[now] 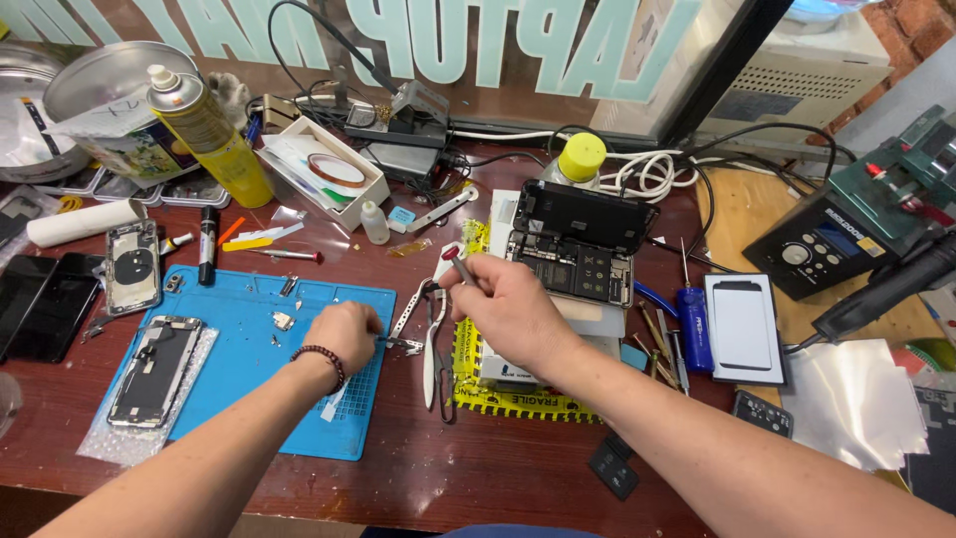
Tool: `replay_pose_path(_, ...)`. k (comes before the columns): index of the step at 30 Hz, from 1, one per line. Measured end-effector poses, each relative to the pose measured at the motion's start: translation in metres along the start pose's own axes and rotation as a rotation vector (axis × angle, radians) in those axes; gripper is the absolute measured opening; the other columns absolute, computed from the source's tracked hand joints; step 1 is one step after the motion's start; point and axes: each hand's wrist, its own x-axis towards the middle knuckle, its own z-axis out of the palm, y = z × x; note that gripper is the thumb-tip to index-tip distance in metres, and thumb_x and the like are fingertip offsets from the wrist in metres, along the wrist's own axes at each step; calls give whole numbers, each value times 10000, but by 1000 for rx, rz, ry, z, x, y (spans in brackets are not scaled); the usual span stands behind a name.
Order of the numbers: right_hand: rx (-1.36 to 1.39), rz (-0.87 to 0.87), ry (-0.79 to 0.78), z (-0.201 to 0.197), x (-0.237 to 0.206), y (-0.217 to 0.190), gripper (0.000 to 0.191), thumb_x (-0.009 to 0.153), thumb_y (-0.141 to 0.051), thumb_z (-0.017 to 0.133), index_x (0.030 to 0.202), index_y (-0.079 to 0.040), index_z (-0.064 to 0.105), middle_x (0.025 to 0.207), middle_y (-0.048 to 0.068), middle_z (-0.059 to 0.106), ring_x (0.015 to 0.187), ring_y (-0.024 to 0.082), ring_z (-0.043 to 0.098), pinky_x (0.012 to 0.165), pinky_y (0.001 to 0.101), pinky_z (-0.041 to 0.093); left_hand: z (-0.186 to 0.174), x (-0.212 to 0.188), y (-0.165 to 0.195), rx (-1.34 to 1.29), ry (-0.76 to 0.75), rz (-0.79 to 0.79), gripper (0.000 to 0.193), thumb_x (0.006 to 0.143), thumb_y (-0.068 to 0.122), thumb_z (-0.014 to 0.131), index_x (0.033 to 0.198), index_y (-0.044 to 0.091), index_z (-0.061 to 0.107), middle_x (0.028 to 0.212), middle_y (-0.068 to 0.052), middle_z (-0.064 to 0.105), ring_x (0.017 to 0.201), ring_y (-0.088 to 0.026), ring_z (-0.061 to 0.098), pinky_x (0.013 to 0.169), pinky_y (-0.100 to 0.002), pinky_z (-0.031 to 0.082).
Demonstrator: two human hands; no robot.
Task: The person reassembles a disassembled smartphone on a repair bench. They connect internal ribbon cables, align the screen assembly, and use a screwdriver to secure screws. The person also handles small components and tools while working on the device.
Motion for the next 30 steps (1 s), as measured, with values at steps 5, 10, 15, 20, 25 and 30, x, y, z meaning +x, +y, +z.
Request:
replay_pose_path(5, -80, 85, -34, 11, 12, 16, 199, 939, -129, 588, 1054, -22, 712, 764, 10, 723, 727, 55, 685, 681, 242, 550, 9, 3, 12, 66, -100, 121, 240, 809, 67, 701, 1025, 141, 774, 1048, -167, 737, 1002, -368, 703, 901, -456, 566)
replay_pose_path(10, -131, 182, -1, 19, 19, 22, 230, 929, -121, 580, 1084, -45, 732, 761, 33, 715, 676, 69, 621, 605, 260, 498, 13, 6, 17, 77, -158, 285, 265, 800, -8, 668, 1022, 116, 742, 1132, -132, 699, 1058, -365, 670, 914, -462, 546)
replay_pose_path(15, -165, 250, 18, 25, 23, 20, 231, 930, -131, 578, 1088, -52, 726, 759, 20, 730, 675, 63, 631, 605, 251, 501, 21, 18, 11, 197, -191, 403, 221, 804, -50, 637, 994, 49, 691, 1132, -171, 678, 1054, -362, 674, 922, -447, 554)
replay_pose_path(20, -69, 210, 56, 26, 23, 9, 216, 934, -132, 594, 1088, -36, 711, 802, 21, 737, 726, 57, 661, 666, 238, 525, 14, 19, 14, 221, -247, 351, 228, 805, -25, 648, 1015, 58, 668, 1155, -178, 661, 1082, -365, 660, 905, -450, 562)
replay_pose_path(25, 1, 171, 193, 11, 18, -12, 184, 924, -160, 699, 1022, -13, 752, 853, 1, 726, 771, 49, 629, 706, 235, 524, -38, 12, 24, -15, -4, 417, 85, 858, 104, 691, 935, 68, 687, 1023, -170, 685, 993, -380, 666, 855, -471, 536)
replay_pose_path(30, 110, 112, 305, -2, 3, -41, 168, 909, -136, 728, 1007, -2, 753, 864, -9, 726, 780, 39, 623, 699, 219, 507, -105, 8, 56, -1110, -320, 313, 66, 930, 100, 708, 955, 57, 664, 827, -40, 674, 748, -177, 639, 680, -322, 513)
